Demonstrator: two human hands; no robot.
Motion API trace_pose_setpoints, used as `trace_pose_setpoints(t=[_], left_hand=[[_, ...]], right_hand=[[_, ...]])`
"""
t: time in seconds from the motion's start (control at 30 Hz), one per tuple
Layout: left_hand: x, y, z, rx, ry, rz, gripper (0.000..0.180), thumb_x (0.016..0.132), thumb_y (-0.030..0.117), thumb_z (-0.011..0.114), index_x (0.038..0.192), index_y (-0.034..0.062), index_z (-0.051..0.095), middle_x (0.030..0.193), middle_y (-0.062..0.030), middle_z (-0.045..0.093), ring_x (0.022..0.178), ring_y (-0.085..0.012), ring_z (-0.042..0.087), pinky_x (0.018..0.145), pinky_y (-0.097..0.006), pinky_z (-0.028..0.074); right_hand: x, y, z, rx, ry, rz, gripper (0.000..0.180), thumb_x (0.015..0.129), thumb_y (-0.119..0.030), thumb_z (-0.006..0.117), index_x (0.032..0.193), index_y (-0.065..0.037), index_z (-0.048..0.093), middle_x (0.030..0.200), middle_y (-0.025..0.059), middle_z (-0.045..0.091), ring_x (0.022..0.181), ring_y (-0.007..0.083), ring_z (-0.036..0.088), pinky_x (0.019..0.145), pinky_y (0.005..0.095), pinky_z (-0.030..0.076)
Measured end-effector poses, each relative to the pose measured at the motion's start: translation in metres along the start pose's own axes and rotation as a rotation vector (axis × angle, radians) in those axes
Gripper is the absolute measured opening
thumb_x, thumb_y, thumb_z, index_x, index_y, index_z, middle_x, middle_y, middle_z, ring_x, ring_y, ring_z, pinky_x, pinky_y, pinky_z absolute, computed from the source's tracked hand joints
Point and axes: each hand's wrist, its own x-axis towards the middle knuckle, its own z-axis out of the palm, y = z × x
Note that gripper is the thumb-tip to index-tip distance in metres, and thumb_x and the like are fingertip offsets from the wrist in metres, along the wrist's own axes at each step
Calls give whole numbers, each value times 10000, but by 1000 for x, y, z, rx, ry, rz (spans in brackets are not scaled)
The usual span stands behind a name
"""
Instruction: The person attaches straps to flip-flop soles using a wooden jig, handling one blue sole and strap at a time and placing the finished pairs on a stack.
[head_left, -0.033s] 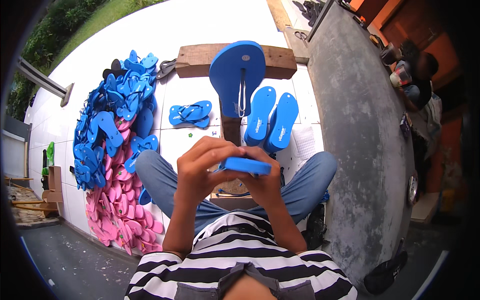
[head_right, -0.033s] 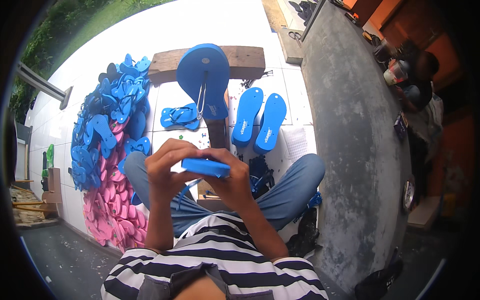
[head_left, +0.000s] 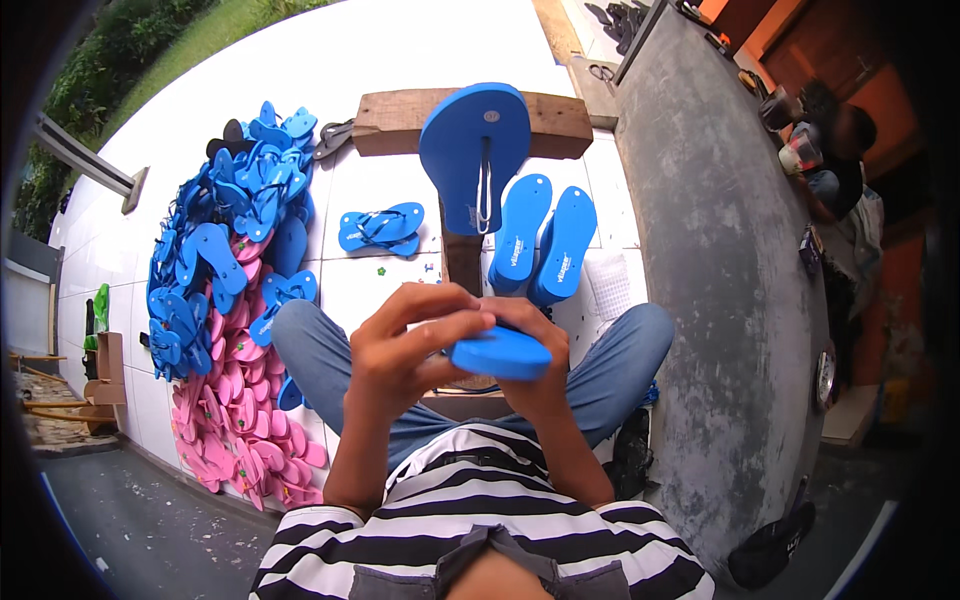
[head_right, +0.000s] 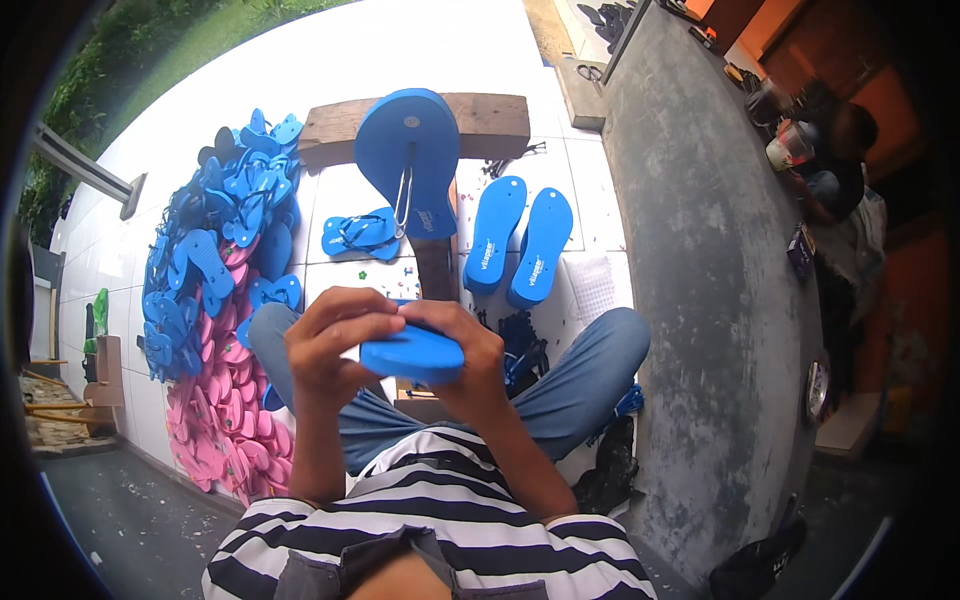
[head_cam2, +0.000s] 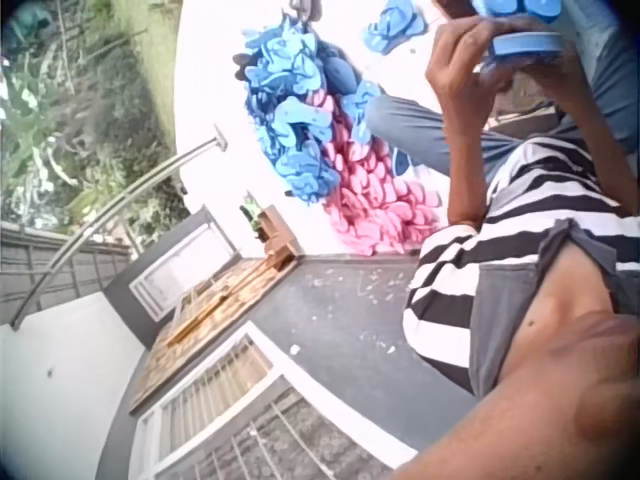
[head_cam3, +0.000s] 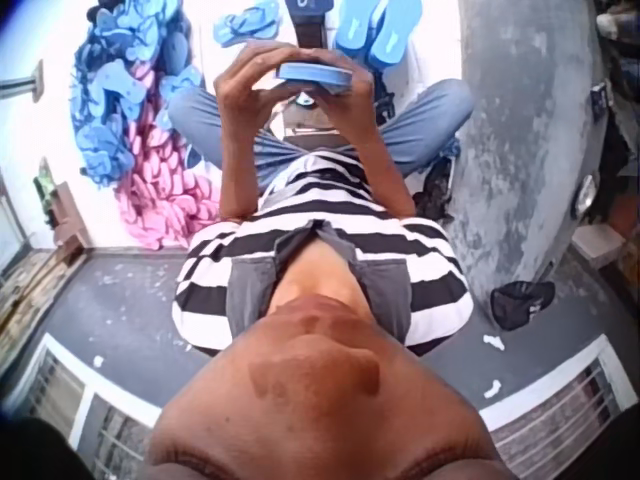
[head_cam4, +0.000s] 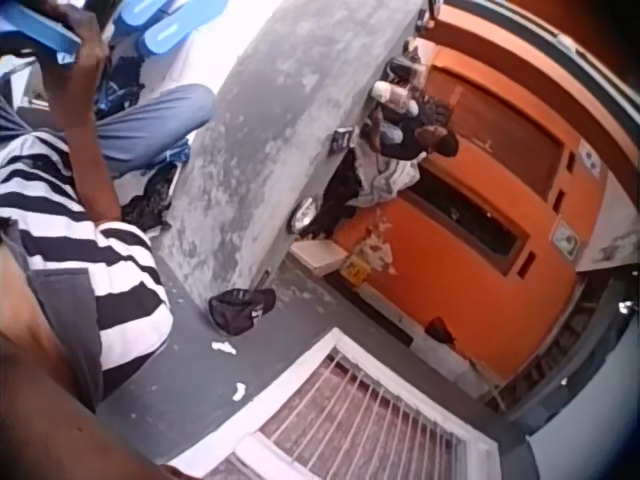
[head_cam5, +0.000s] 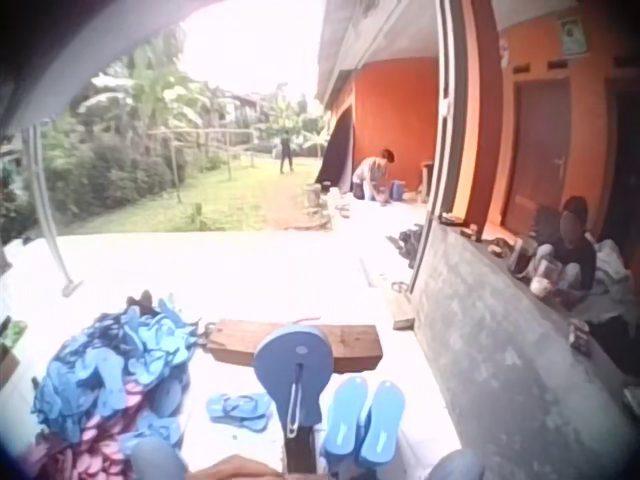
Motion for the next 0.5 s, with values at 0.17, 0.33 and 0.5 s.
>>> trace_pose_setpoints(t=[0.17, 0.33, 0.5], left_hand=[[-11, 34, -9, -38, 125, 196, 297, 642, 104, 846, 930, 110, 773, 921, -103, 687, 871, -254, 702, 788, -378, 608], [-13, 49, -11, -127, 140, 234, 261, 647, 96, 845, 895, 90, 768, 905, -121, 697, 853, -255, 709, 779, -383, 615], [-19, 53, 0, -166, 201, 220, 287, 678, 87, 841, 938, 26, 735, 916, -145, 691, 837, -264, 702, 761, -369, 607]], right_hand=[[3, -29, -10, -9, 43, -397, 369, 775, -150, 814, 1089, -54, 647, 1070, 135, 712, 1018, 292, 705, 945, 460, 536], [-10, -54, -12, -32, 120, -432, 344, 818, -190, 786, 1098, -57, 637, 1081, 129, 713, 1027, 290, 703, 938, 477, 536], [-21, -54, -15, -15, 98, -398, 364, 802, -158, 802, 1108, -67, 626, 1067, 133, 705, 1031, 284, 699, 947, 475, 531]])
